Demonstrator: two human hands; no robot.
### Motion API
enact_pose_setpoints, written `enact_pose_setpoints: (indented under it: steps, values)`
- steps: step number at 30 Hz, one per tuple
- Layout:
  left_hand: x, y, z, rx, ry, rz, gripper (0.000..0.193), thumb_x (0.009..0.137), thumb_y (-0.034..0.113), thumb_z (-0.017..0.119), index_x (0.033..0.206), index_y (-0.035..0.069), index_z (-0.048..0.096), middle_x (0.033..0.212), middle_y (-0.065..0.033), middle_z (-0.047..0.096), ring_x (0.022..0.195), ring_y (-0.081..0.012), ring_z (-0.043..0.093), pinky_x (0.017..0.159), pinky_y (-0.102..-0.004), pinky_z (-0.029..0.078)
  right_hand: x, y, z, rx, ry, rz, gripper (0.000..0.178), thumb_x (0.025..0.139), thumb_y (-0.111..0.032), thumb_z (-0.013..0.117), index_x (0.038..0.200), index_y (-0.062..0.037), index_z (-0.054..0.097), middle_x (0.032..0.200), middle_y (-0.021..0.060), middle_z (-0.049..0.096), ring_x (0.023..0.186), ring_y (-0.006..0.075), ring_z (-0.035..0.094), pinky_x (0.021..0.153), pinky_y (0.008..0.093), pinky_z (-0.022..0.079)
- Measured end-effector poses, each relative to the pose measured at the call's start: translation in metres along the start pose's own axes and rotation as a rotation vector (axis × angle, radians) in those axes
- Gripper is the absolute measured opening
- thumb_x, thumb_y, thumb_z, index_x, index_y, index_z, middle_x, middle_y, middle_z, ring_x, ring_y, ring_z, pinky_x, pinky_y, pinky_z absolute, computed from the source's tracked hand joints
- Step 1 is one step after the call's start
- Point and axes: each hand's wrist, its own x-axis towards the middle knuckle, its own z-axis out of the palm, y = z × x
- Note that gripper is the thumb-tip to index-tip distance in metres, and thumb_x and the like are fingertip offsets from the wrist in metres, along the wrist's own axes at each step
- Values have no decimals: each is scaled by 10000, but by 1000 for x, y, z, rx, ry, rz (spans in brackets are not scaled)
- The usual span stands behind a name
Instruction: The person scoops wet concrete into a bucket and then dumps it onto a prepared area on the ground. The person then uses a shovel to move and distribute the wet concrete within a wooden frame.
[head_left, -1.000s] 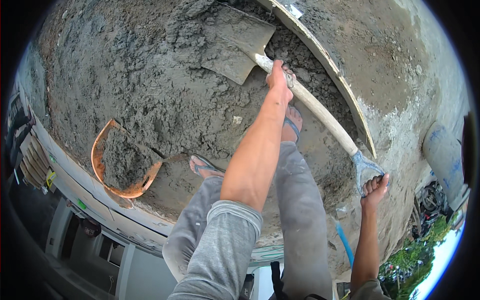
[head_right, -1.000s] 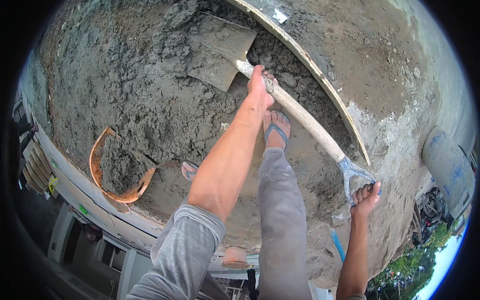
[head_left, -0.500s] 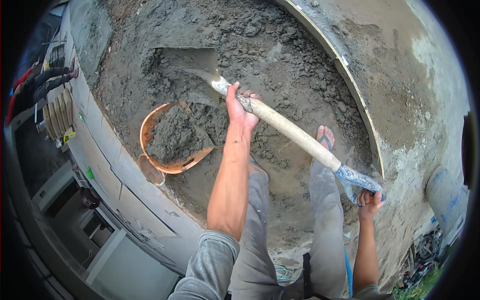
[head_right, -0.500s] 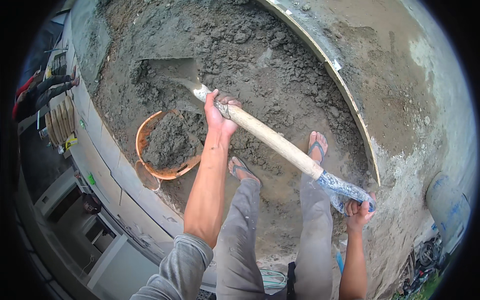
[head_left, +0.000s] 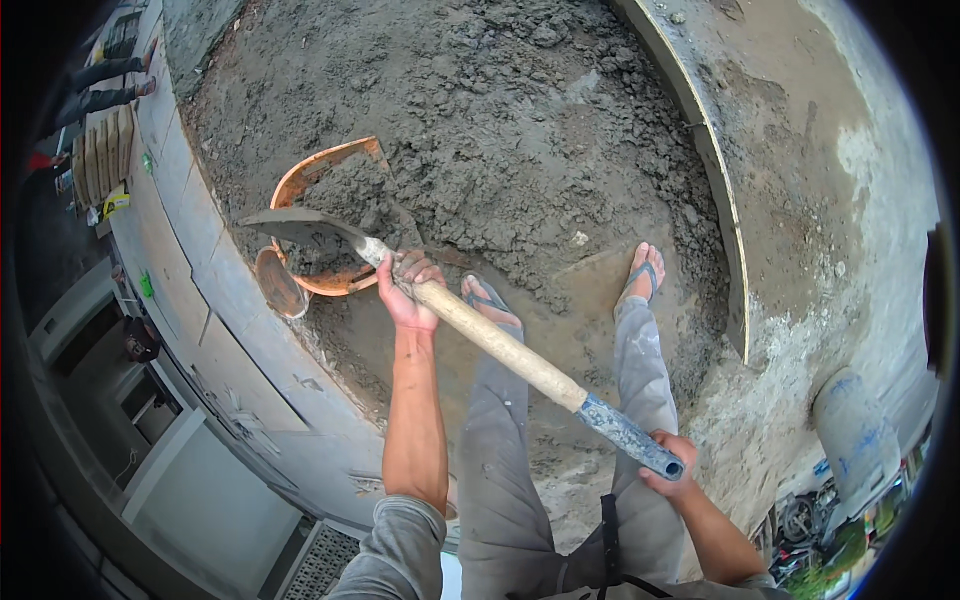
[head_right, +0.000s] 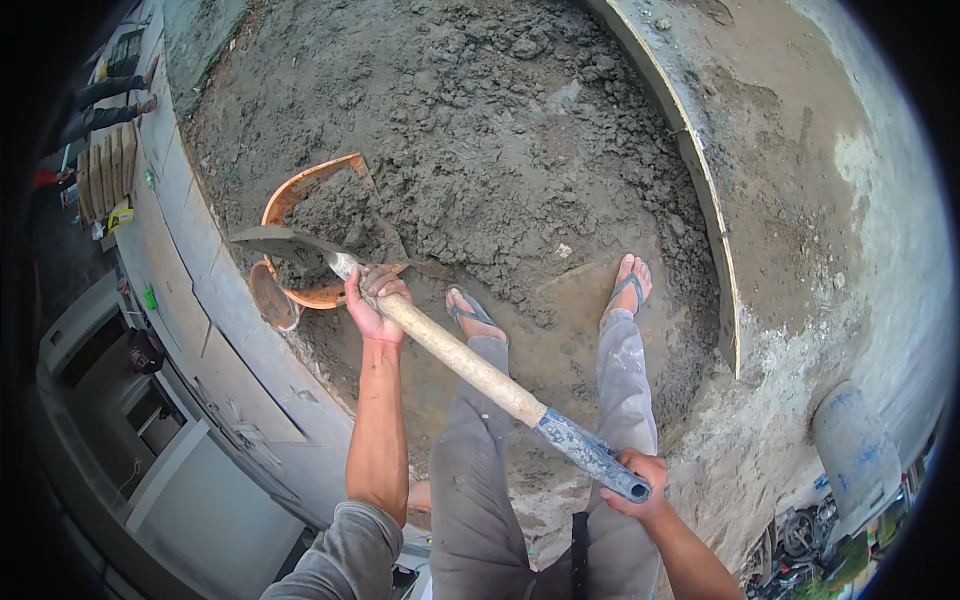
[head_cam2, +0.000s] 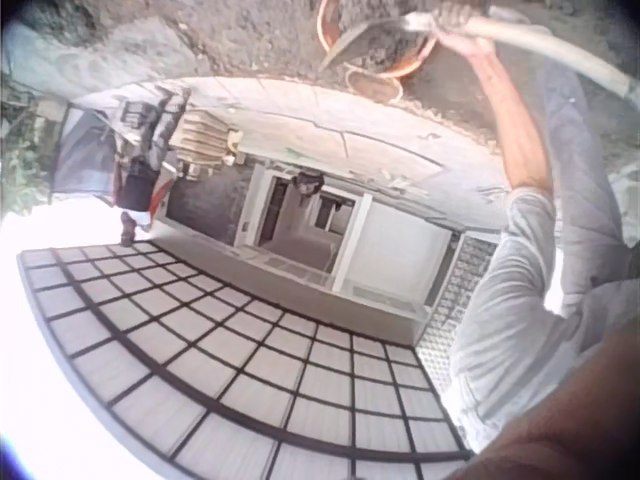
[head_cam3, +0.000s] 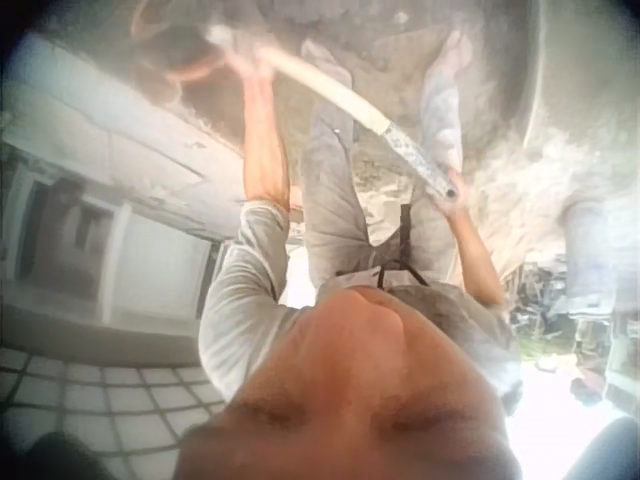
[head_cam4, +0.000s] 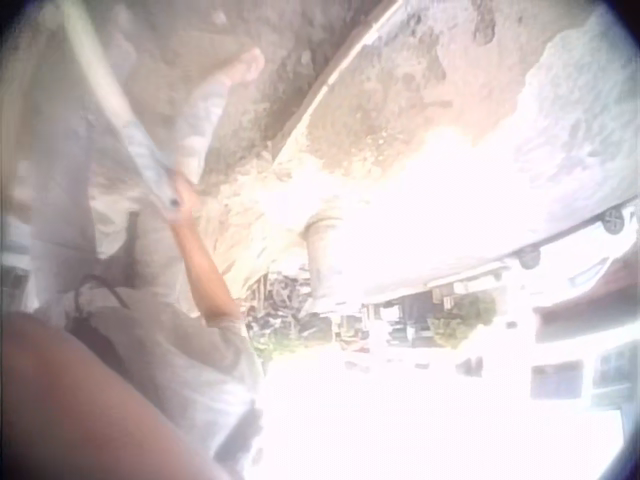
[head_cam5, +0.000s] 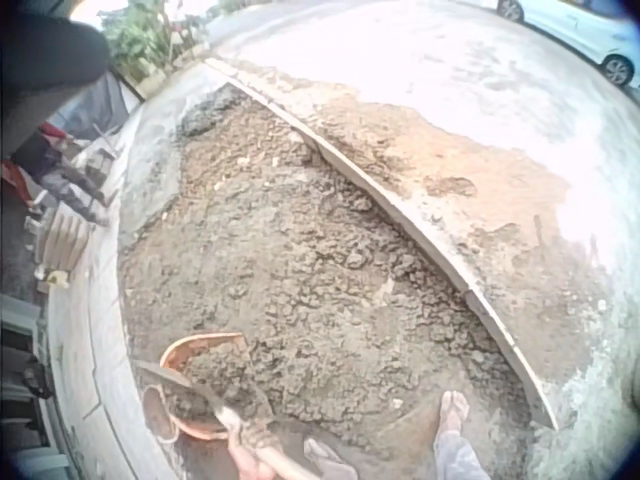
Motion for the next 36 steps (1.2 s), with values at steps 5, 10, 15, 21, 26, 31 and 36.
enact_pose_setpoints:
  steps: [5, 10, 15, 21, 26, 31, 36]
  values:
    - [-3, -158, -58, 189, 497, -302, 311, 823, 265, 624, 632, 169, 399, 555, 40, 379, 500, -93, 397, 520, -236, 411, -76, -27, -84, 802, 460, 407, 255, 891, -225, 535, 674, -173, 412, 584, -45, 359, 510, 116, 359, 464, 269, 295]
    - [-42, -354, -155, 186, 735, -583, 225, 792, 264, 679, 843, 121, 512, 661, -3, 476, 534, -146, 497, 502, -320, 450, -140, -46, -133, 434, 989, 451, 162, 867, -208, 514, 855, -58, 577, 558, -32, 410, 487, 104, 399, 422, 279, 319]
    - [4, -352, -204, 392, 860, -599, 223, 820, 277, 619, 799, 87, 504, 639, -35, 482, 523, -176, 492, 479, -335, 437, -50, -6, -100, 434, 1123, 587, 192, 894, -273, 496, 891, -94, 564, 567, -34, 405, 449, 106, 356, 423, 276, 324]
    - [116, -269, -252, 524, 820, -440, 173, 830, 202, 623, 785, 89, 499, 647, -25, 497, 516, -170, 490, 530, -343, 469, 53, 115, -57, 607, 858, 569, 407, 927, -420, 467, 613, -185, 359, 523, -46, 311, 434, 109, 263, 418, 283, 251]
    - [108, -264, -285, 491, 775, -336, 195, 823, 226, 640, 791, 96, 499, 695, -26, 523, 555, -163, 501, 555, -342, 466, 66, 141, -59, 626, 714, 522, 363, 940, -364, 443, 634, -182, 374, 549, -40, 304, 482, 128, 315, 451, 292, 294]
    - [108, -294, -261, 487, 755, -326, 159, 855, 209, 590, 818, 92, 489, 683, -14, 475, 552, -145, 486, 509, -342, 448, 74, 167, -101, 626, 876, 451, 386, 920, -296, 468, 578, -194, 320, 495, -55, 265, 427, 94, 250, 404, 278, 238]
    - [140, -260, -237, 530, 782, -302, 237, 906, 251, 544, 739, 103, 466, 594, -11, 466, 512, -151, 477, 509, -333, 447, 95, 134, -93, 727, 772, 426, 414, 898, -227, 498, 551, -209, 274, 466, -60, 234, 404, 86, 209, 377, 268, 177]
